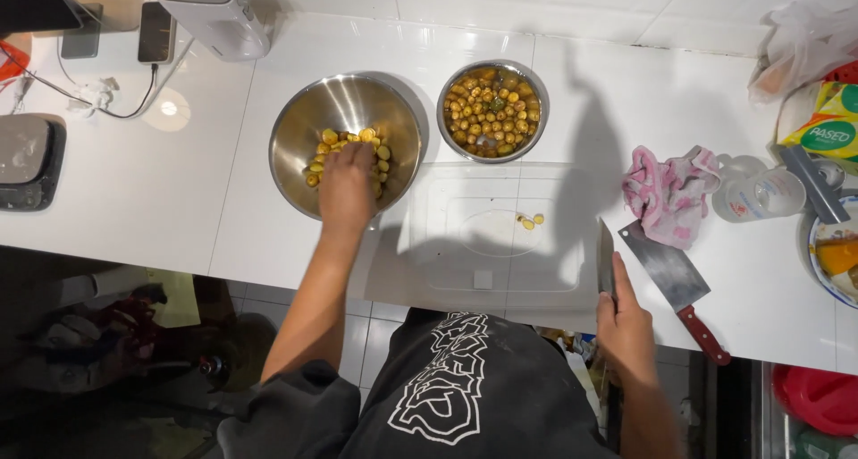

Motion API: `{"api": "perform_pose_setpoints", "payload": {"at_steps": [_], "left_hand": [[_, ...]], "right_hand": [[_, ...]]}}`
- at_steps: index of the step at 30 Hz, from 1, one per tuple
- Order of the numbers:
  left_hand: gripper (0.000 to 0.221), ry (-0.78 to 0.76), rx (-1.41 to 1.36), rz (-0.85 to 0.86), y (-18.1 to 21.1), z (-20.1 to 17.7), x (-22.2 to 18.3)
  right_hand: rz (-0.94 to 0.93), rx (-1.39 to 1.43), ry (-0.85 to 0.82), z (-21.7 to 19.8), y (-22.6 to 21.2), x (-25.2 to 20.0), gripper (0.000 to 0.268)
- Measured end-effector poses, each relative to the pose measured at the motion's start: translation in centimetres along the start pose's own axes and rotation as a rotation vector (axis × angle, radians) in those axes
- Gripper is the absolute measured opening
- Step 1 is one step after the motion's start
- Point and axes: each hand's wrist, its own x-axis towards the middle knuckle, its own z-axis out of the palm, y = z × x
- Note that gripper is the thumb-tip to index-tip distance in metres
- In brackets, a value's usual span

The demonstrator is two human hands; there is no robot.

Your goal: Preparing ingredients for spring rolls by slicing small yellow vegetables on a cutting board and transferring them between metal bowls.

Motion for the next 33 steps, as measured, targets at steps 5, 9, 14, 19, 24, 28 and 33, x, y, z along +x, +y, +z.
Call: {"api": "perform_pose_setpoints", "payload": {"at_steps": [5, 9, 14, 19, 24, 28, 33], "left_hand": [[0.032, -0.266, -0.103, 0.024, 3.4, -1.3, 5.2], [0.034, -0.291, -0.461, 0.167, 8.1, 7.1, 11.1], [0.049, -0.611, -0.192, 0.146, 11.3, 14.8, 17.3], [0.045, -0.748, 0.014, 0.244, 11.7, 16.3, 19.2], [0.065, -0.934, 0.082, 0.293, 13.7, 12.6, 19.9], [0.093, -0.831, -0.138, 0.266, 14.1, 13.8, 18.6], [0.06, -0.864, 0.195, 0.607, 15.6, 12.6, 17.8]], "right_hand": [[-0.021, 0.017, 0.034, -0.5, 3.4, 1.4, 0.068], [0.003, 0.039, 0.062, -0.9, 3.6, 1.1, 0.069], [0.178, 0.092, 0.052, -2.0, 1.2, -1.0, 0.071], [0.355, 0.193, 0.079, -2.6, 0.5, -3.0, 0.072], [0.5, 0.33, 0.149, -3.3, -1.4, -4.9, 0.069], [0.52, 0.369, 0.163, -3.7, -1.9, -5.4, 0.07], [0.422, 0.195, 0.117, -2.9, 1.9, -4.3, 0.072]]}}
